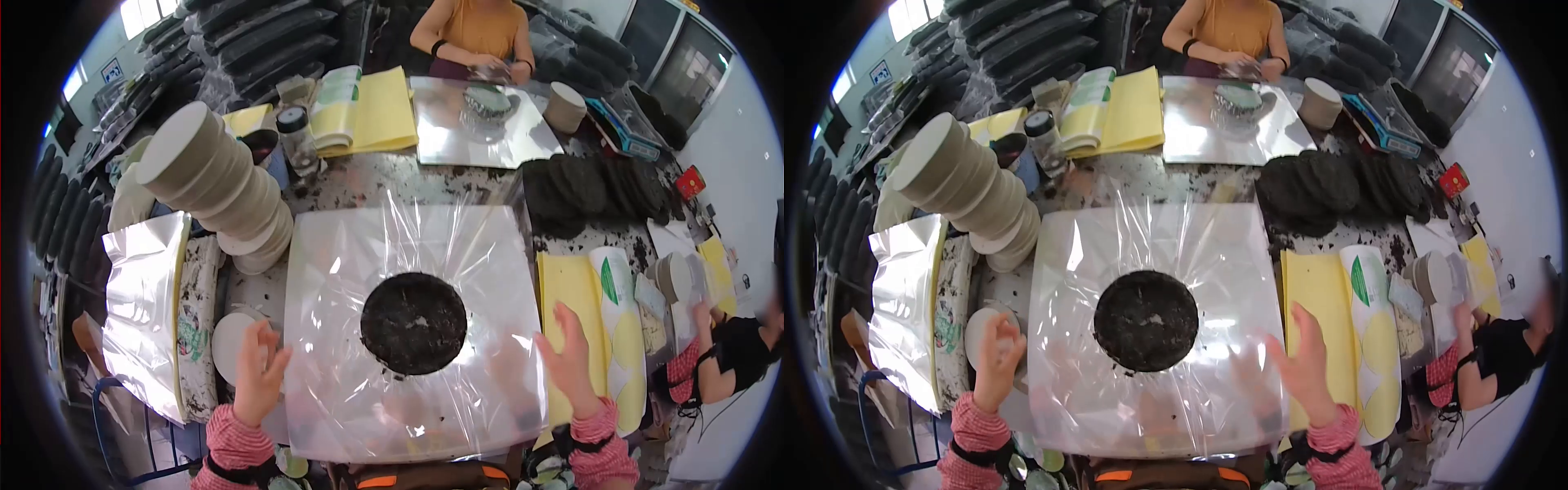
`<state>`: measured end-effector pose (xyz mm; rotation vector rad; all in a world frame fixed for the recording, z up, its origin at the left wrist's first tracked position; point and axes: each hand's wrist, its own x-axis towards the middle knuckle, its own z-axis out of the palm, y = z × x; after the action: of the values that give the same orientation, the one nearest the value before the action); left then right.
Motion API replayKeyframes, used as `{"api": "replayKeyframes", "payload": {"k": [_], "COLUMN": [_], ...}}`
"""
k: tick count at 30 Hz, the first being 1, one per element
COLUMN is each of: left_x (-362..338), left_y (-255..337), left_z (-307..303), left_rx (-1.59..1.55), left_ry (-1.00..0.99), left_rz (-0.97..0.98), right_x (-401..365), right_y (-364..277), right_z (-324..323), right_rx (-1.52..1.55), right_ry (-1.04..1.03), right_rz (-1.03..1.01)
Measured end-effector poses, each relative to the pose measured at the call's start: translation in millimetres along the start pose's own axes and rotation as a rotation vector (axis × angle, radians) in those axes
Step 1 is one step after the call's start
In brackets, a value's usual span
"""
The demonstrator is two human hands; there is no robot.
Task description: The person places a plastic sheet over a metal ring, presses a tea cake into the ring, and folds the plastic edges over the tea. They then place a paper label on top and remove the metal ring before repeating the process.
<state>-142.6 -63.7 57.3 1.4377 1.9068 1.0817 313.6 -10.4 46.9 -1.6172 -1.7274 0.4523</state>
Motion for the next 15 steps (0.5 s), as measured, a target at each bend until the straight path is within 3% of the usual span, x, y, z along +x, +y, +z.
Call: {"api": "replayKeyframes", "payload": {"k": [1, 2, 3, 4, 5, 6, 8, 10, 11, 13, 14, 15], "left_x": [-4.8, -6.3, -13.6, -15.7, -6.4, 4.2, 20.8, 27.6, 29.4, 23.1, 24.9, 0.3], "left_y": [-21.1, -39.0, -39.1, -34.5, -25.8, -15.2, 14.7, 37.4, 32.7, -9.6, -68.6, -80.4], "left_z": [-10.4, -15.4, -12.3, -9.8, -10.3, -12.6, -30.3, -55.3, -55.1, -44.2, -36.9, -21.4], "left_rx": [-0.188, -0.376, -0.549, -0.711, -0.697, -0.520, -0.342, -1.016, -1.015, -0.508, 0.182, 0.363], "left_ry": [-0.241, -0.487, -0.603, -0.734, -0.740, -0.742, -0.726, -0.410, -0.414, 0.051, 0.096, 0.075], "left_rz": [-0.286, -0.546, -0.623, -0.690, -0.605, -0.502, -0.372, 0.007, 0.025, 0.121, 0.308, 0.361], "right_x": [-9.0, -24.9, -28.9, -23.3, -18.1, -5.0, 17.9, 43.6, 47.4, 65.0, 65.4, 52.7], "right_y": [25.9, 38.3, 45.0, 17.0, -18.7, -35.6, -63.0, -68.8, -57.7, -19.1, 20.4, 56.1], "right_z": [-6.8, -4.1, -1.5, 1.2, -1.0, -13.1, -39.8, -77.3, -84.5, -84.4, -68.7, -44.8], "right_rx": [0.256, 0.475, 0.697, 0.354, -0.008, 0.002, 0.692, 0.845, 0.848, 0.598, 0.557, 0.514], "right_ry": [-0.125, -0.270, -0.409, -0.636, -0.819, -0.751, -0.620, -0.239, -0.228, 0.106, 0.103, 0.101], "right_rz": [0.280, 0.424, 0.547, 0.462, 0.383, 0.346, 0.359, 0.227, 0.212, 0.104, 0.166, 0.225]}}
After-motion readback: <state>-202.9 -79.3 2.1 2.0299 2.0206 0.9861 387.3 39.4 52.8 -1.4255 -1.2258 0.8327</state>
